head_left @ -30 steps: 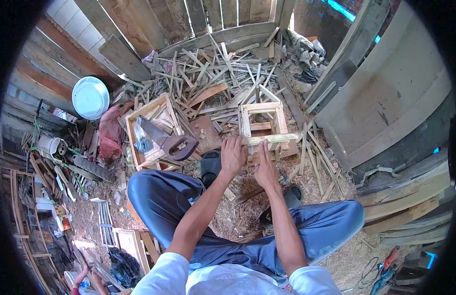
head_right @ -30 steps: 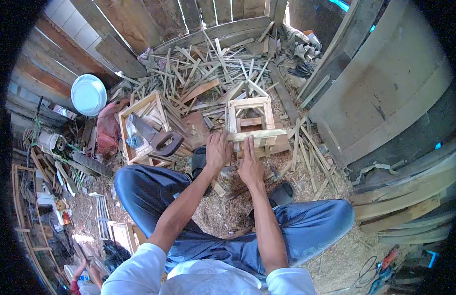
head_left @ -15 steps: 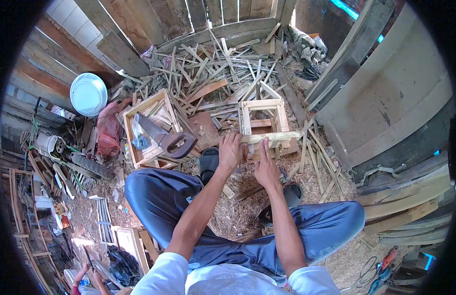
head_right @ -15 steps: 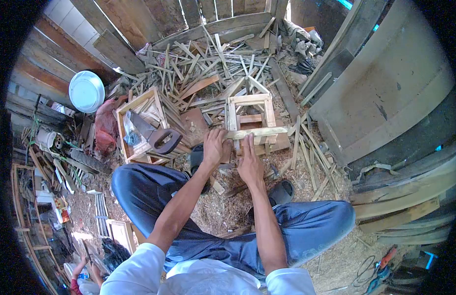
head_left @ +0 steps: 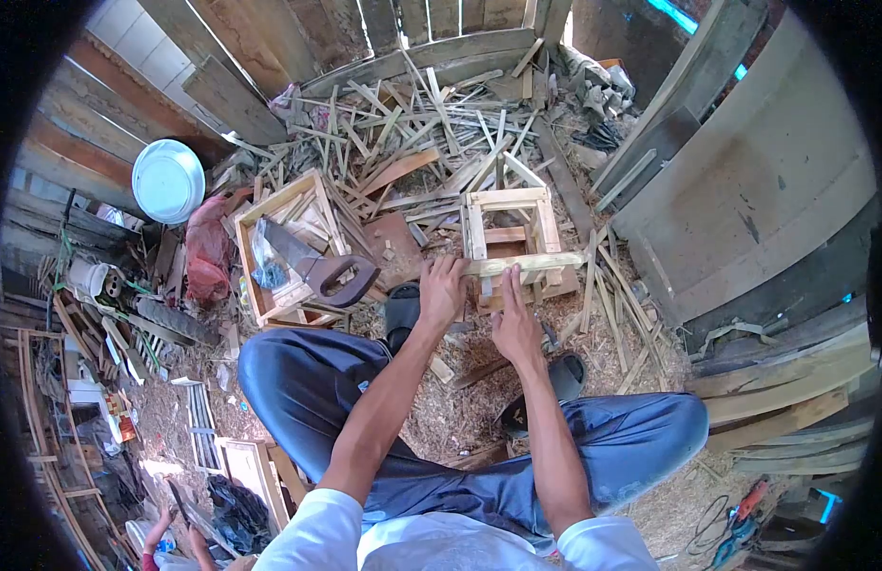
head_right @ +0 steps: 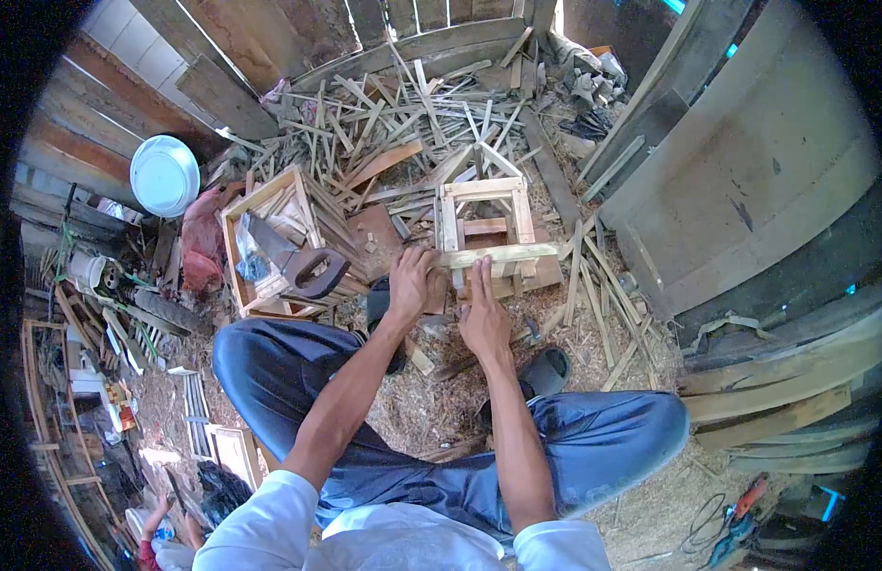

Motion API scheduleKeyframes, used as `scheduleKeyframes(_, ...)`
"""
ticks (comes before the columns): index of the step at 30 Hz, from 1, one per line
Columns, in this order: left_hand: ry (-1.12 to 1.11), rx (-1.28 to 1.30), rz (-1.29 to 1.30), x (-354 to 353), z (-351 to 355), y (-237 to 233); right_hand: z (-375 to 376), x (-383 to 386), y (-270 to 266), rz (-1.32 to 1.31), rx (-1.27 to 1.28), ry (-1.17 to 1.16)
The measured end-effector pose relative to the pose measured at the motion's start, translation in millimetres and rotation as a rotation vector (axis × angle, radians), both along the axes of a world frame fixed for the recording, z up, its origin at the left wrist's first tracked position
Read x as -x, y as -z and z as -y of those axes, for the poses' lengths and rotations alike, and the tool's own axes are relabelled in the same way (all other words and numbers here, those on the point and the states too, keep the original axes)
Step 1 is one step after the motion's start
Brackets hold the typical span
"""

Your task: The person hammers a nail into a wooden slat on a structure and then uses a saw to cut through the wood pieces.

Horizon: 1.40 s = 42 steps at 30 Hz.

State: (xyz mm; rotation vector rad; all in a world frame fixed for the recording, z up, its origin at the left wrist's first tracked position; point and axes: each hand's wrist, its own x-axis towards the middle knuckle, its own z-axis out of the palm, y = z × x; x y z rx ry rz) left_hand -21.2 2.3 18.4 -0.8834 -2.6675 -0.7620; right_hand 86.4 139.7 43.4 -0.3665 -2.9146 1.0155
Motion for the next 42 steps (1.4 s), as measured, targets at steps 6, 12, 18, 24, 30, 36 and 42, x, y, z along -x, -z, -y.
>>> scheduleKeyframes(6,0.018,-0.046,0.024,3.8,1.6,0.6,2.4,2.3,-9.0,0.083,0.009,0.017)
scheduleKeyframes(12,-0.049,-0.077,0.068,1.5,-4.4,1.8,-0.5,-0.5,-2.2,0.020,-0.010,-0.001)
scheduleKeyframes(18,-0.016,-0.084,0.147,-34.2,-33.3,-32.2,-14.9,-11.9,-7.4,0.063,-0.083,0.085)
scheduleKeyframes(24,-0.095,-0.397,0.281,-60.2,-71.1,-16.5,-52.8,-27.6,5.7,-0.156,0.085,0.099)
scheduleKeyframes(30,-0.313,-0.797,0.705,-69.8,-88.4,20.0,-51.4,-36.0,14.3,-0.119,0.114,0.115)
scheduleKeyframes(36,-0.364,-0.877,1.198,-46.9,-68.7,33.4,-52.5,-38.1,18.8,-0.085,0.056,0.066)
scheduleKeyframes(42,-0.291,-0.963,1.089,-46.9,-76.4,31.6,-48.7,-37.7,16.4,-0.062,0.092,0.076)
